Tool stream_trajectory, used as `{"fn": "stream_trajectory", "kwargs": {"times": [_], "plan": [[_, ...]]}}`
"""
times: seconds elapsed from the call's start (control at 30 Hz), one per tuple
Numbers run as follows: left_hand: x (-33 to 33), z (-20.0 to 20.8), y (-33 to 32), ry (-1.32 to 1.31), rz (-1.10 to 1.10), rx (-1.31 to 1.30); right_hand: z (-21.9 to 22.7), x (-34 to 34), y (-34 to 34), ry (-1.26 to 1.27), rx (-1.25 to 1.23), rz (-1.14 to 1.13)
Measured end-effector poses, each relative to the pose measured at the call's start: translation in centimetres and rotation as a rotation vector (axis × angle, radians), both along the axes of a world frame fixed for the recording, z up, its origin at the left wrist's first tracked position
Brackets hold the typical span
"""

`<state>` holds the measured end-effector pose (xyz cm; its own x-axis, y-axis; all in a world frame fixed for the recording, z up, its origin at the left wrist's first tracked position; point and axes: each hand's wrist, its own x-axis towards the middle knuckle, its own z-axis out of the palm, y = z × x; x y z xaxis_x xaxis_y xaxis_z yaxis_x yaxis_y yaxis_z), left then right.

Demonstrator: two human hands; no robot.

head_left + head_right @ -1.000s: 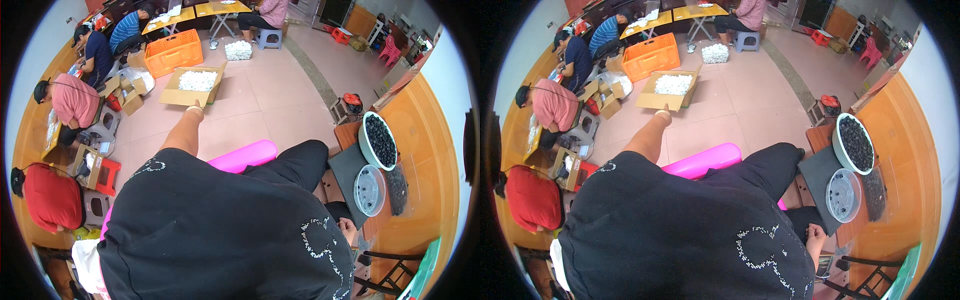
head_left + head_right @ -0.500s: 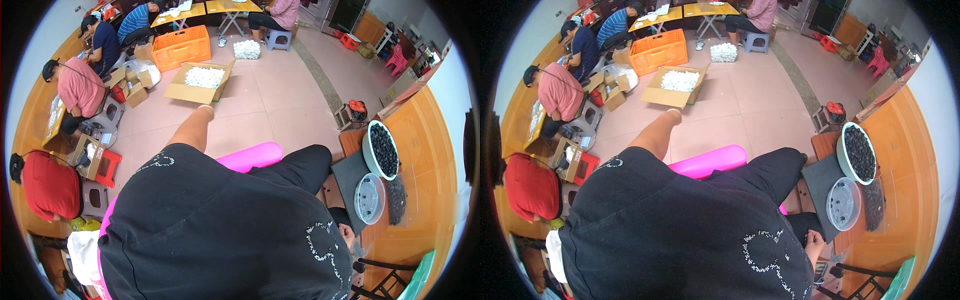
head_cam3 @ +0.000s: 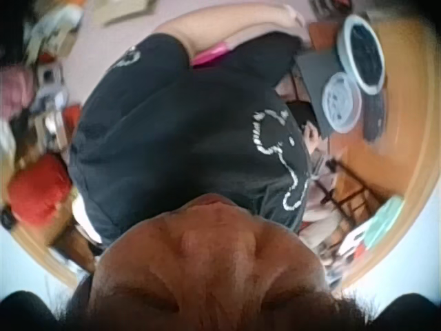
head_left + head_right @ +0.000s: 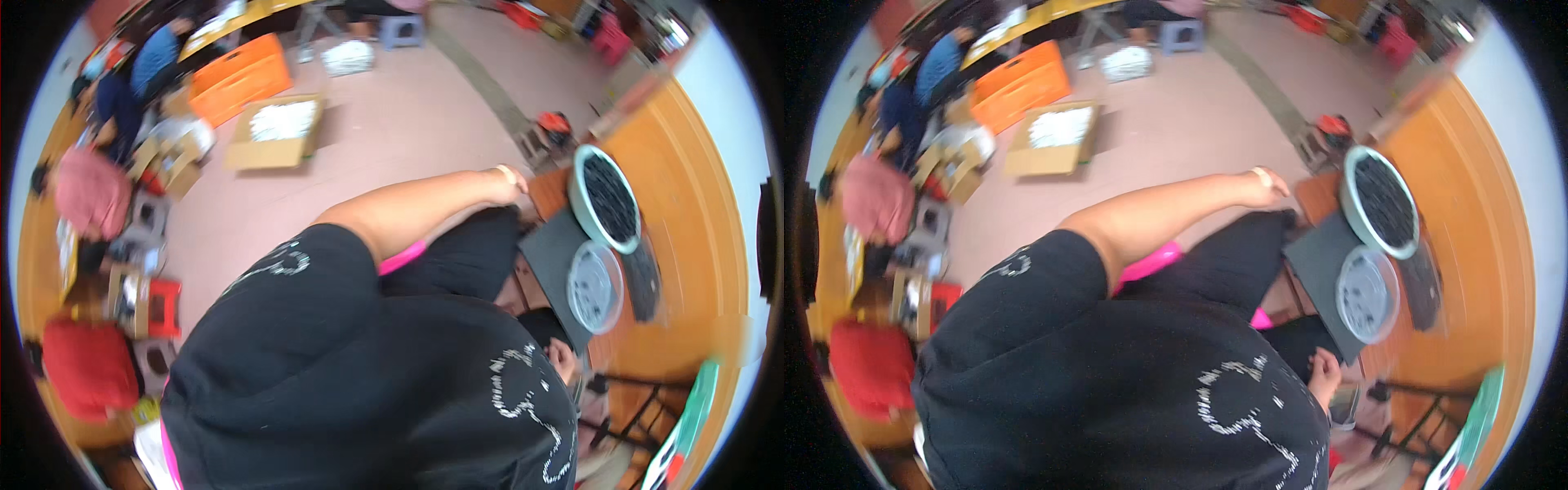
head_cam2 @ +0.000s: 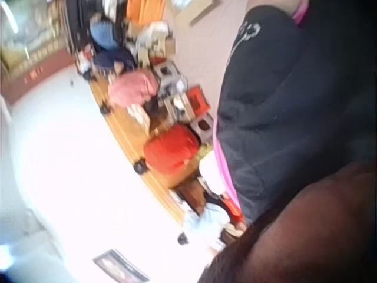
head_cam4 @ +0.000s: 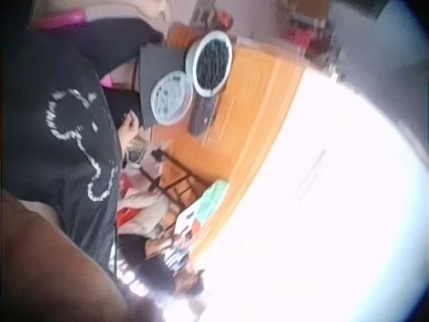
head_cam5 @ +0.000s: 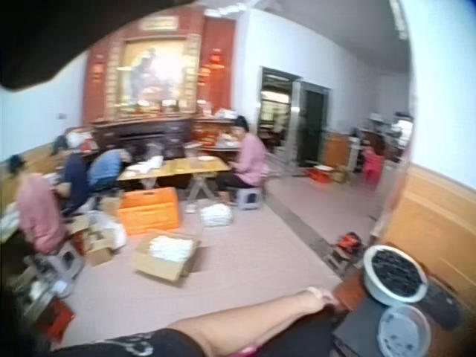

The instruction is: The person takes black plastic pieces and metal pins from trays and assembles them together by hand.

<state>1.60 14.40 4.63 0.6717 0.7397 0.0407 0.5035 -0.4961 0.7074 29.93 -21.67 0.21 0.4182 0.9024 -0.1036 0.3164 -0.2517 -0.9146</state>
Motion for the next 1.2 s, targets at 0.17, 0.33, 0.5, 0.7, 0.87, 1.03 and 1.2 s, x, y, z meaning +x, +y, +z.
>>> {"fn": "stream_trajectory", "kwargs": {"times": [0.17, 0.33, 0.5, 0.7, 0.87, 1.03, 1.2], "plan": [[7.4, 0.6, -4.3, -0.186, -0.203, -0.404, 4.8, -1.7, 1.0, 0.216, -0.211, -0.028], [6.4, -3.8, -2.4, -0.488, -0.072, -0.680, 5.4, -0.9, 2.9, 0.147, -0.275, 0.091], [-5.1, 6.9, 7.5, -1.719, -0.221, -1.243, 6.2, 2.4, 7.9, -0.253, -0.083, -0.109], [-1.7, 12.2, 4.1, -1.451, -0.208, -1.057, 5.9, 7.1, 13.6, -0.370, -0.134, -0.194], [7.3, 1.4, -4.1, -0.639, 0.298, -1.404, 4.7, 7.5, 17.9, -0.509, -0.040, -0.088], [9.9, 0.3, -10.1, -0.336, -0.003, -1.461, 4.7, 7.0, 20.3, -0.620, -0.004, 0.044], [9.8, -2.3, -11.3, -0.321, 0.012, -1.590, 4.3, 5.6, 22.7, -0.747, -0.003, 0.119]]}}
